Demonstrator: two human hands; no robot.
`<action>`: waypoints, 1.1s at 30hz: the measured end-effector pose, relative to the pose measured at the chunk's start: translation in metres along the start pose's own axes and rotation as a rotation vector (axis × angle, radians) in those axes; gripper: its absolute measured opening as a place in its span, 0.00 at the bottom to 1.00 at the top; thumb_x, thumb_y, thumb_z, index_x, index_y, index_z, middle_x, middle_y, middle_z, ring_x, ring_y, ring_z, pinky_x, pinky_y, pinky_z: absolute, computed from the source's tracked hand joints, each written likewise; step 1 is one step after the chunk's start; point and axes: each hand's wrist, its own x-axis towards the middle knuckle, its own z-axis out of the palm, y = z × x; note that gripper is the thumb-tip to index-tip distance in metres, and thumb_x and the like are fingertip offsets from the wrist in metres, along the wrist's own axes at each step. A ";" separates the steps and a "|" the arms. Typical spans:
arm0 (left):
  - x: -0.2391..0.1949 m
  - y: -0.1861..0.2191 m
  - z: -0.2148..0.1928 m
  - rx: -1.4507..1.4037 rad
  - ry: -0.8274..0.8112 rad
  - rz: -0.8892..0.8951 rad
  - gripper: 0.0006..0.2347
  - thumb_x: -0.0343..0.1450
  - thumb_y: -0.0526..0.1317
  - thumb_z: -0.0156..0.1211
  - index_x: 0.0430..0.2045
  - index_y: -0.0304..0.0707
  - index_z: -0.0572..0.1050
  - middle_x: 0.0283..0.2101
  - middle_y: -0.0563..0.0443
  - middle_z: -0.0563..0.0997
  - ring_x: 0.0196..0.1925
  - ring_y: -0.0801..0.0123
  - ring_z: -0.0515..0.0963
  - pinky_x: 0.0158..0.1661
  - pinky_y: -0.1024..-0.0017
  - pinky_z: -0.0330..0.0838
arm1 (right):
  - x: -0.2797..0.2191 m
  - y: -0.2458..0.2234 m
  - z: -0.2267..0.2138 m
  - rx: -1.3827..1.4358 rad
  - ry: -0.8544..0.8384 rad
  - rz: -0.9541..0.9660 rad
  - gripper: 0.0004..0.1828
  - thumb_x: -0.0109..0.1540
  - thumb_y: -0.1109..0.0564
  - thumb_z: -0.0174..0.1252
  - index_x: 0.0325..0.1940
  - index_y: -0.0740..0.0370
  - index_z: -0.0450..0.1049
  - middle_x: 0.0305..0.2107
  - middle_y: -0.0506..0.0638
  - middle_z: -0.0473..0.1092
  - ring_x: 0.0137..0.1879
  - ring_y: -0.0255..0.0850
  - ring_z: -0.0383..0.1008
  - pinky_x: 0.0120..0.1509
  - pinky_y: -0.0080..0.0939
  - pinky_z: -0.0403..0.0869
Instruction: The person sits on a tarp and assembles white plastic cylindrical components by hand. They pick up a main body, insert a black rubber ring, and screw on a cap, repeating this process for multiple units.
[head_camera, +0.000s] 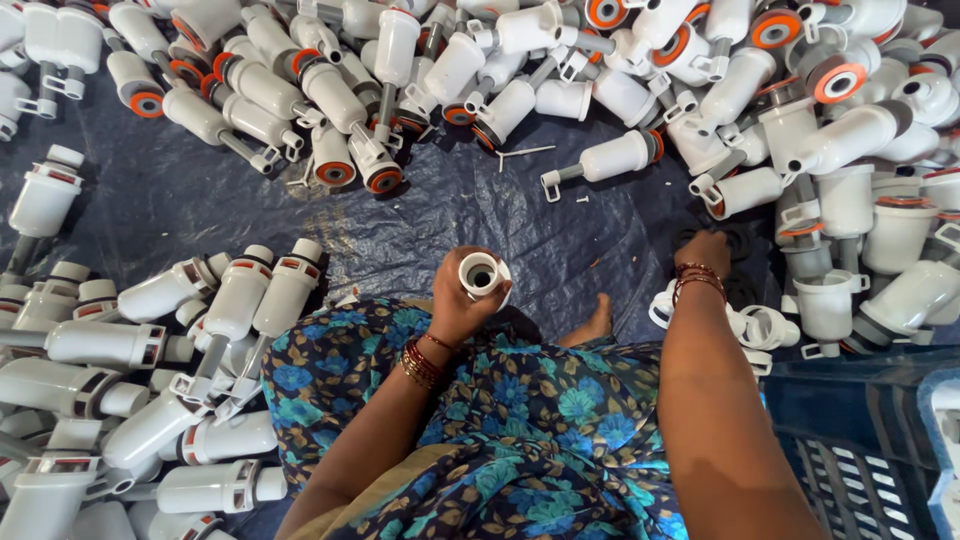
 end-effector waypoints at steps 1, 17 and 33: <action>0.000 0.000 0.001 0.000 0.008 0.011 0.19 0.64 0.41 0.75 0.44 0.39 0.72 0.45 0.49 0.81 0.46 0.60 0.83 0.46 0.65 0.77 | -0.006 -0.002 -0.005 0.008 0.021 -0.011 0.21 0.62 0.54 0.65 0.57 0.65 0.79 0.62 0.62 0.67 0.65 0.59 0.71 0.65 0.53 0.73; -0.005 -0.009 0.002 0.045 0.024 -0.039 0.20 0.63 0.42 0.76 0.44 0.40 0.72 0.43 0.49 0.83 0.45 0.61 0.84 0.46 0.65 0.79 | 0.015 -0.006 -0.017 0.144 0.293 -0.034 0.13 0.67 0.53 0.61 0.50 0.64 0.80 0.46 0.63 0.77 0.54 0.59 0.78 0.59 0.55 0.75; -0.004 0.019 0.009 -0.109 -0.082 0.023 0.32 0.77 0.65 0.37 0.48 0.31 0.74 0.49 0.37 0.79 0.53 0.49 0.78 0.54 0.57 0.70 | -0.298 -0.138 -0.100 1.176 -0.030 -0.915 0.11 0.68 0.63 0.56 0.55 0.64 0.75 0.42 0.50 0.77 0.45 0.36 0.78 0.49 0.34 0.77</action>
